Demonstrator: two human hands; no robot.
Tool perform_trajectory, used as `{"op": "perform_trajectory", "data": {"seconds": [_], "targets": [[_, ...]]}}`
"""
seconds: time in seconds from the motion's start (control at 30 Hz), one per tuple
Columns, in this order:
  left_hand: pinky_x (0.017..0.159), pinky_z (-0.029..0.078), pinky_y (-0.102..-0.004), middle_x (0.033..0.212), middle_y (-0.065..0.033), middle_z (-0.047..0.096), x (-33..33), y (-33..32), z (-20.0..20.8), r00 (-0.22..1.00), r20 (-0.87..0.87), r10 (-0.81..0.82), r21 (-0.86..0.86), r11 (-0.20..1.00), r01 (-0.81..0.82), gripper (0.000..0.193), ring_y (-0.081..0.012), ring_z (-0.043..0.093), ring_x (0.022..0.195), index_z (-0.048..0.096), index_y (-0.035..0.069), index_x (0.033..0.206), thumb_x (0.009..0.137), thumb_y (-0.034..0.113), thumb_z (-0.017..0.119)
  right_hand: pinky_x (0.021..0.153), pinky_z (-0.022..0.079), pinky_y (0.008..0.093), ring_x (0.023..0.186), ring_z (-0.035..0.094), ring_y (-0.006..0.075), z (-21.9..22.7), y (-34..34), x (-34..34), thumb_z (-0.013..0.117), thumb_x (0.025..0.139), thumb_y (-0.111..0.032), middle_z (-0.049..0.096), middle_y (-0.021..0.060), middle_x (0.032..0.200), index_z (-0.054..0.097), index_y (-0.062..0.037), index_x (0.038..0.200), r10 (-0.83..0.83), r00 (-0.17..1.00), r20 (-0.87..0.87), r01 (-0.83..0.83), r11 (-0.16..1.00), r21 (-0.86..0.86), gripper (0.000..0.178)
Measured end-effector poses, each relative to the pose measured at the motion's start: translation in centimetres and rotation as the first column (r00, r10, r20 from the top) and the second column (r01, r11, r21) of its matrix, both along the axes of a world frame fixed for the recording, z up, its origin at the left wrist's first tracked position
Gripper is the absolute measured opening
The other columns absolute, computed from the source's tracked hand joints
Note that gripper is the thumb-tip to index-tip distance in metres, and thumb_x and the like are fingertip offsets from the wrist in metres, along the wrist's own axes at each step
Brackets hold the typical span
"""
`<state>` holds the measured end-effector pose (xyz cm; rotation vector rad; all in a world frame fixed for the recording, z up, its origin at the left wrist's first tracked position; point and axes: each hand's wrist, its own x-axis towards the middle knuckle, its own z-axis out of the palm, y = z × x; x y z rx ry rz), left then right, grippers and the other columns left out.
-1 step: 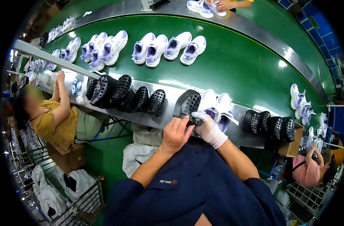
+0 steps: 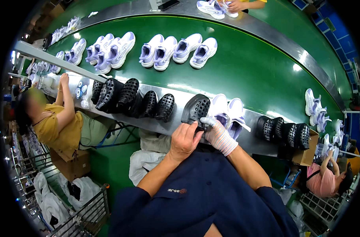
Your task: The person takes shoes and shoe soles from a conveyor belt, wipes the interior and exterior of the shoes, and places them back on the belt or into a container.
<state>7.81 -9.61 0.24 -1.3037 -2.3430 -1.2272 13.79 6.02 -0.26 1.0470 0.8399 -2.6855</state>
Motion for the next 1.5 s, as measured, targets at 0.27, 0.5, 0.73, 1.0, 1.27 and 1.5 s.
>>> {"op": "perform_trajectory", "data": {"seconds": [0.27,0.5,0.73,1.0,1.27,1.5], "targets": [[0.065,0.052,-0.0370,0.087,-0.0148,0.061,1.0,-1.5,-3.8,0.697,0.637,0.329,-0.153,0.940,-0.304,0.033,-0.0245,0.063,0.074,0.062,-0.001,0.113,0.092,0.020,0.075,0.069,0.055,0.0332,0.087,0.069,0.0192,-4.7,-0.2,-0.2,0.075,0.089,-0.023,0.071,0.0049,0.098,0.067,-0.0100,0.109,0.090,0.977,0.192,-0.132,0.967,0.217,0.025],[0.076,0.055,-0.0325,0.097,-0.0047,0.070,0.9,-2.9,-8.0,-0.081,0.933,-0.350,0.302,0.887,-0.350,0.021,-0.0143,0.066,0.085,0.066,0.003,0.112,0.102,0.021,0.063,0.066,0.054,0.0300,0.087,0.069,0.0161,-2.7,0.0,0.3,0.074,0.091,-0.024,0.072,0.0051,0.103,0.066,-0.0079,0.114,0.257,0.956,0.143,-0.281,0.942,0.183,0.030],[0.074,0.055,-0.0325,0.092,-0.0029,0.069,0.7,-3.7,-6.1,-0.108,0.866,-0.488,0.359,0.758,-0.544,0.009,-0.0143,0.066,0.083,0.066,0.007,0.100,0.101,0.017,0.064,0.066,0.052,0.0285,0.084,0.066,0.0146,-0.2,0.3,0.2,0.075,0.088,-0.023,0.069,0.0086,0.113,0.056,0.0013,0.137,0.247,0.961,0.123,-0.276,0.870,0.407,0.058],[0.076,0.057,-0.0377,0.089,-0.0042,0.064,-5.2,-9.8,-5.7,0.041,0.851,-0.523,0.365,0.533,-0.764,0.016,-0.0167,0.062,0.081,0.063,0.007,0.100,0.103,0.023,0.062,0.059,0.046,0.0267,0.073,0.063,0.0142,1.1,2.6,1.7,0.071,0.090,-0.024,0.067,0.0037,0.100,0.055,-0.0017,0.133,0.216,0.976,-0.029,-0.198,0.934,0.298,0.051],[0.085,0.058,-0.0405,0.094,-0.0075,0.065,-8.7,-12.2,-10.4,0.006,0.840,-0.542,0.258,0.389,-0.884,0.019,-0.0198,0.063,0.087,0.064,0.006,0.106,0.098,0.023,0.070,0.066,0.052,0.0290,0.085,0.064,0.0134,0.2,1.2,2.5,0.066,0.093,-0.022,0.068,0.0023,0.103,0.061,-0.0021,0.130,0.236,0.971,-0.027,-0.226,0.953,0.204,0.042],[0.090,0.062,-0.0430,0.105,-0.0135,0.067,-8.1,-12.1,-11.3,0.114,0.922,-0.371,0.225,0.271,-0.936,0.028,-0.0268,0.069,0.096,0.059,0.001,0.117,0.092,0.003,0.073,0.063,0.051,0.0280,0.081,0.063,0.0130,-0.6,1.8,3.4,0.067,0.092,-0.025,0.068,0.0038,0.100,0.064,-0.0037,0.126,0.245,0.969,0.041,-0.246,0.928,0.278,0.039]]}}
